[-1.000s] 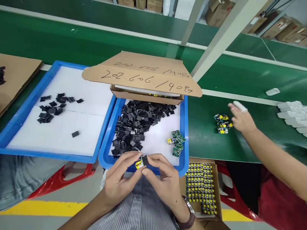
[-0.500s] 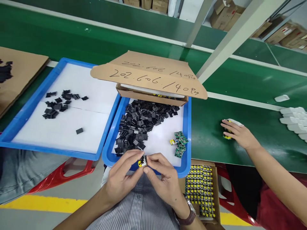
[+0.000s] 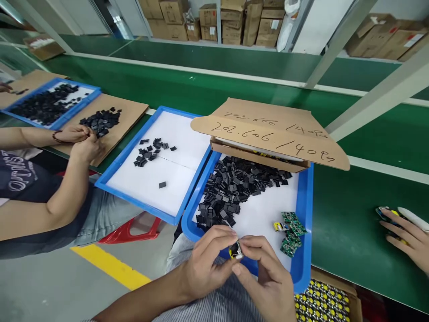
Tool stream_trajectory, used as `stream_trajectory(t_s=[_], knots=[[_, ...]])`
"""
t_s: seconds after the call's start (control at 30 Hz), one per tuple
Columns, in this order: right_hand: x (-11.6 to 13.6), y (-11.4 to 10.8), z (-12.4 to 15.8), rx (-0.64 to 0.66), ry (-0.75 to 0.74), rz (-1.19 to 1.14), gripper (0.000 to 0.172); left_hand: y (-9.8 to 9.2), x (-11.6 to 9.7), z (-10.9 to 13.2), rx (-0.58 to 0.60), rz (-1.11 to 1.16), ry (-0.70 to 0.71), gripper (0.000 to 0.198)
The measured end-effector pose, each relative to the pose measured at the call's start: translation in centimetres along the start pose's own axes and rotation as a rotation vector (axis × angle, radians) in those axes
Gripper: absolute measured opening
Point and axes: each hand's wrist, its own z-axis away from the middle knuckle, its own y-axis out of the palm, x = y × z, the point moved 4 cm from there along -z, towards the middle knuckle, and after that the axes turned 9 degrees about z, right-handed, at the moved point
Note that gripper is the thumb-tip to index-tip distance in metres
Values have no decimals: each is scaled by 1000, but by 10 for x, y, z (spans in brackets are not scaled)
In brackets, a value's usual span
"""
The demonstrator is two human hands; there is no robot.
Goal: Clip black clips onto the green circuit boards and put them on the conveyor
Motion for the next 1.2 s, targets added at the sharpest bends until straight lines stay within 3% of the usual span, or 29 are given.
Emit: stream_trajectory(t_s=[0.17, 0.23, 0.33, 0.43, 0.47, 0.53, 0.6, 0.77, 0.87, 0.97, 1.07, 1.2], knots=[[1, 3, 1, -146, -6, 95, 22, 8, 1, -4, 20, -46, 75, 39], [-3, -10, -6, -175, -23, 140, 18, 10, 3, -12, 92, -68, 66, 42], [-26, -69, -16, -400, 82, 329, 13, 0, 7, -29, 88, -164, 27, 51], [-63, -156, -14, -756, 355, 483, 32, -22, 12, -43, -12, -264, 13, 38], [-76, -180, -14, -793, 400, 493, 39, -27, 14, -45, -7, -287, 9, 34], [-101, -215, -18, -807, 448, 502, 48, -28, 20, -46, 97, -325, -6, 29], [-119, -237, -26, -787, 467, 519, 53, -19, 28, -41, 278, -367, -7, 27], [-124, -260, -44, -752, 472, 637, 54, 23, 44, -31, 622, -478, -33, 22], [-101, -254, -40, -793, 436, 738, 50, 41, 47, -32, 764, -525, -128, 22], [-67, -219, -30, -748, 304, 750, 37, 50, 48, -36, 856, -542, -219, 12], [-35, -155, -24, -468, 63, 602, 18, 54, 47, -40, 869, -489, -252, 13], [-16, -75, -19, -118, -23, 418, 19, 48, 41, -47, 678, -264, -255, 11]])
